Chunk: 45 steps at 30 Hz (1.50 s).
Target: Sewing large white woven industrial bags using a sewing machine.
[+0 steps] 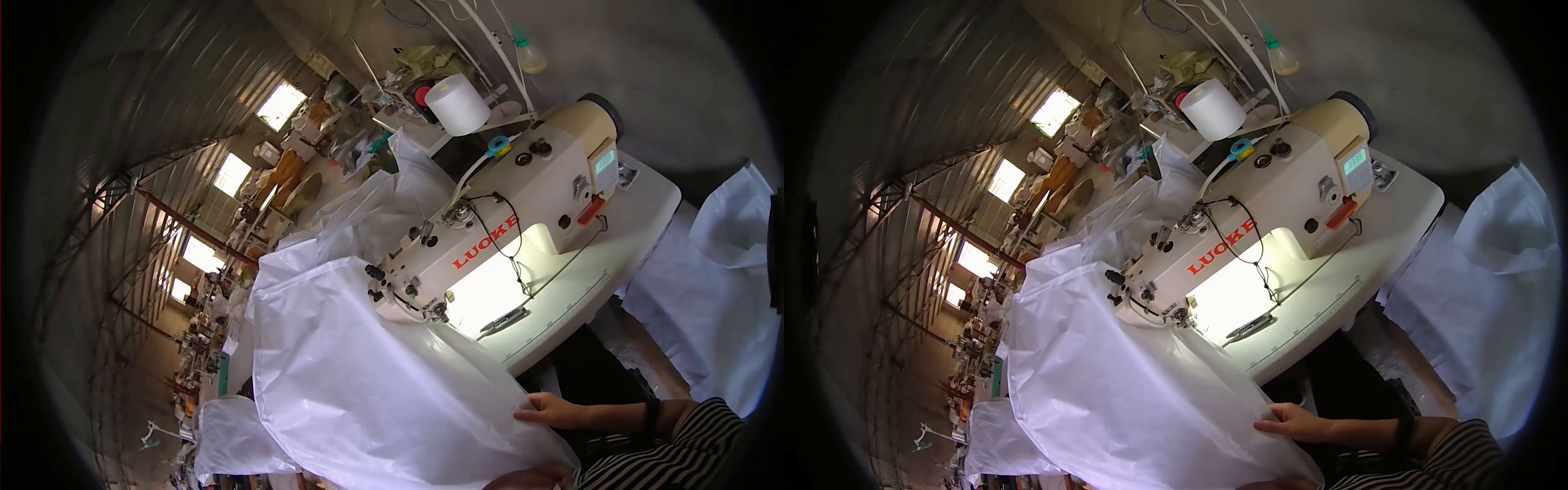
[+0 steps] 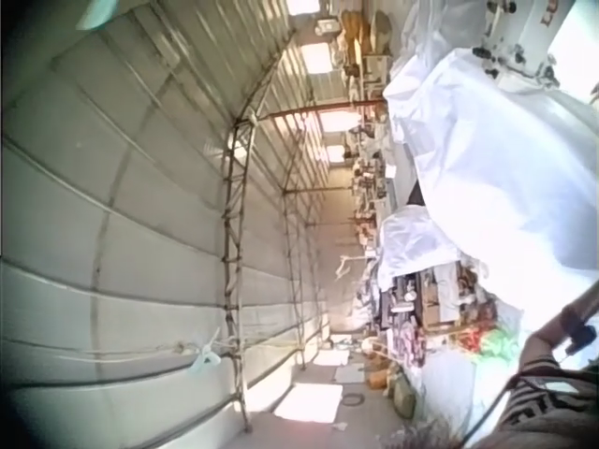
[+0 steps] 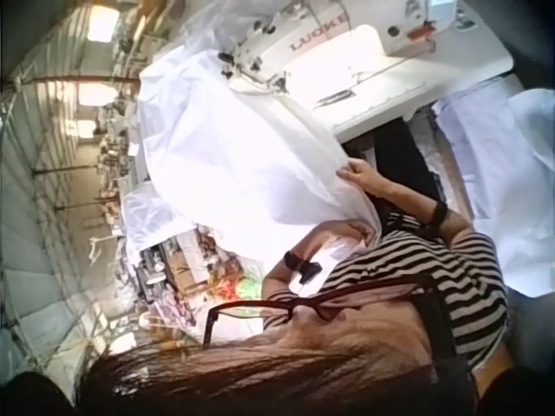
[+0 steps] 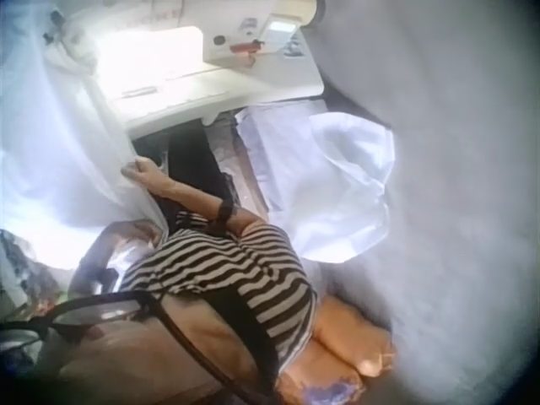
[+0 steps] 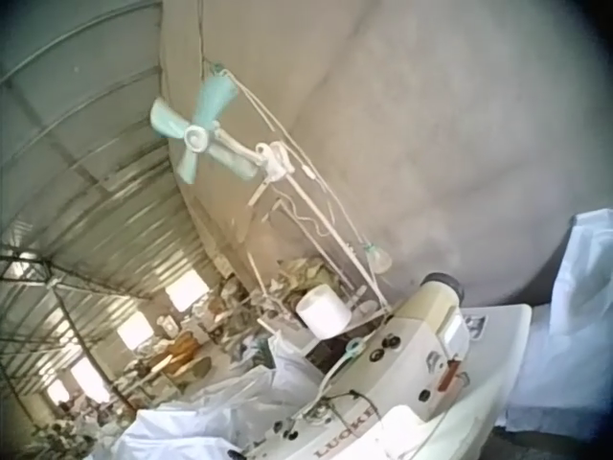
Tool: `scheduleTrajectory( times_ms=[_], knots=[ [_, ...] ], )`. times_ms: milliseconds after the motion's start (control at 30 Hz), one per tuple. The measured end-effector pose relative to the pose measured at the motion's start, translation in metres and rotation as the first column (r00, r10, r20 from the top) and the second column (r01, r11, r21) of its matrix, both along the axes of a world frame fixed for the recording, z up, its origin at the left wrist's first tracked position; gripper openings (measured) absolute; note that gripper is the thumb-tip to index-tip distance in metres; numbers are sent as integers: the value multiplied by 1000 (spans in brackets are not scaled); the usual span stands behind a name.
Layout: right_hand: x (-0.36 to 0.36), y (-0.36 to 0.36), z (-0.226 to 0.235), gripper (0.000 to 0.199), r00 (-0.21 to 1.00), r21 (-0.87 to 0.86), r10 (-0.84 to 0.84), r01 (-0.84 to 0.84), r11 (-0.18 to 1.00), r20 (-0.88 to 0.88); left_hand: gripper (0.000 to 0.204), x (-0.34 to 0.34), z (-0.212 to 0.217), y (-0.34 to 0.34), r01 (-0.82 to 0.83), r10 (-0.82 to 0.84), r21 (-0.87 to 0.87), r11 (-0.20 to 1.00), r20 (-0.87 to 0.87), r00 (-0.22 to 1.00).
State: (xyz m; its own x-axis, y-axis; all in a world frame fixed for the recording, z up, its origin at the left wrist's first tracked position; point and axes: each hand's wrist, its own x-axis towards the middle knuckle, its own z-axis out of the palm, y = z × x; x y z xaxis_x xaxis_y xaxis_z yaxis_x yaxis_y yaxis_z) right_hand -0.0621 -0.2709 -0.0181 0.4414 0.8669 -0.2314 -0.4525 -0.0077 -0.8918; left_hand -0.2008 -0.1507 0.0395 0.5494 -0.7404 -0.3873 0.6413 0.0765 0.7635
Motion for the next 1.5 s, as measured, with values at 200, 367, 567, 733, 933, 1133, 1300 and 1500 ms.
scheduleTrajectory(
  times_ms=[200,367,567,733,933,1133,1300,1500],
  knots=[
    [-19,-17,16,29,805,-274,278,-150,950,524,35,100,105,70,-707,-527,524,475,813,249],
    [-21,-40,2,31,579,-210,185,-24,977,794,51,49,52,209,-630,-603,484,-607,235,762],
    [-19,-49,-3,28,658,-190,109,53,980,745,36,4,58,206,-167,-414,912,-376,-4,910],
    [-9,-22,49,26,223,-64,76,-62,996,972,34,121,77,121,-878,-558,427,216,792,247],
    [-3,-18,58,23,92,-202,213,-119,972,973,40,152,-7,141,-874,-638,451,183,730,243],
    [87,43,57,19,-84,-76,104,283,956,991,33,148,-26,155,-972,535,-113,204,845,14],
    [135,124,24,36,-296,53,89,442,896,951,35,145,-25,151,-977,395,8,212,914,93],
    [118,75,56,30,28,-120,121,482,868,992,51,142,-17,118,-923,-157,359,139,928,338]
  ],
)
